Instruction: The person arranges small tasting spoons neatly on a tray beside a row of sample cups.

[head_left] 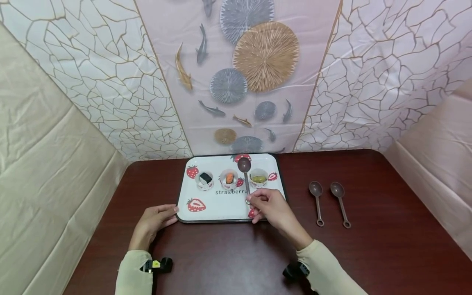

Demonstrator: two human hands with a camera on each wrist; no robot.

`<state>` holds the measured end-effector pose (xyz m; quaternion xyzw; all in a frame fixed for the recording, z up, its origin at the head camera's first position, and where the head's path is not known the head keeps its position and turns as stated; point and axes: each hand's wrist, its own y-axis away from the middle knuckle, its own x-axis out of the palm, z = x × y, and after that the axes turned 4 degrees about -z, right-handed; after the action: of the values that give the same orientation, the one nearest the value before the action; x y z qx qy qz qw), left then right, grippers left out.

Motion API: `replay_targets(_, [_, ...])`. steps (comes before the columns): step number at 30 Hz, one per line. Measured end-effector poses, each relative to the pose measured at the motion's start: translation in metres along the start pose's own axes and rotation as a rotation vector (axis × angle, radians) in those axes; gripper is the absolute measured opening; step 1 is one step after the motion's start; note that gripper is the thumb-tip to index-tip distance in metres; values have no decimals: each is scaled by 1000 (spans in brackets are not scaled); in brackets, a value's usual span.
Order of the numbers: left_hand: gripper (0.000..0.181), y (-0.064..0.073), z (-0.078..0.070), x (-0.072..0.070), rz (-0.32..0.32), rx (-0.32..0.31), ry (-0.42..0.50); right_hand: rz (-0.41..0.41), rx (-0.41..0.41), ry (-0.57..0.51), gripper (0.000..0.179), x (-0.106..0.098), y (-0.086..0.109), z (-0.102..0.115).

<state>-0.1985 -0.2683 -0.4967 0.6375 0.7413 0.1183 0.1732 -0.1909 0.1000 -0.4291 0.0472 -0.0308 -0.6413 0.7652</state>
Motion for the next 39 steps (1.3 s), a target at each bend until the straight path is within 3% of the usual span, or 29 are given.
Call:
replay_targets(4, [52, -1, 0, 2, 9, 3, 0, -7, 16, -30, 22, 6, -4, -2])
replay_targets(19, [51, 0, 1, 13, 1, -10, -23, -127, 7, 48, 18, 28, -16, -6])
replay_targets(27, [52, 3, -1, 3, -22, 2, -55, -71, -37, -45, 15, 54, -31, -5])
replay_targets(39, [52, 0, 0, 1, -16, -4, -35, -102, -14, -16, 17, 75, -44, -10])
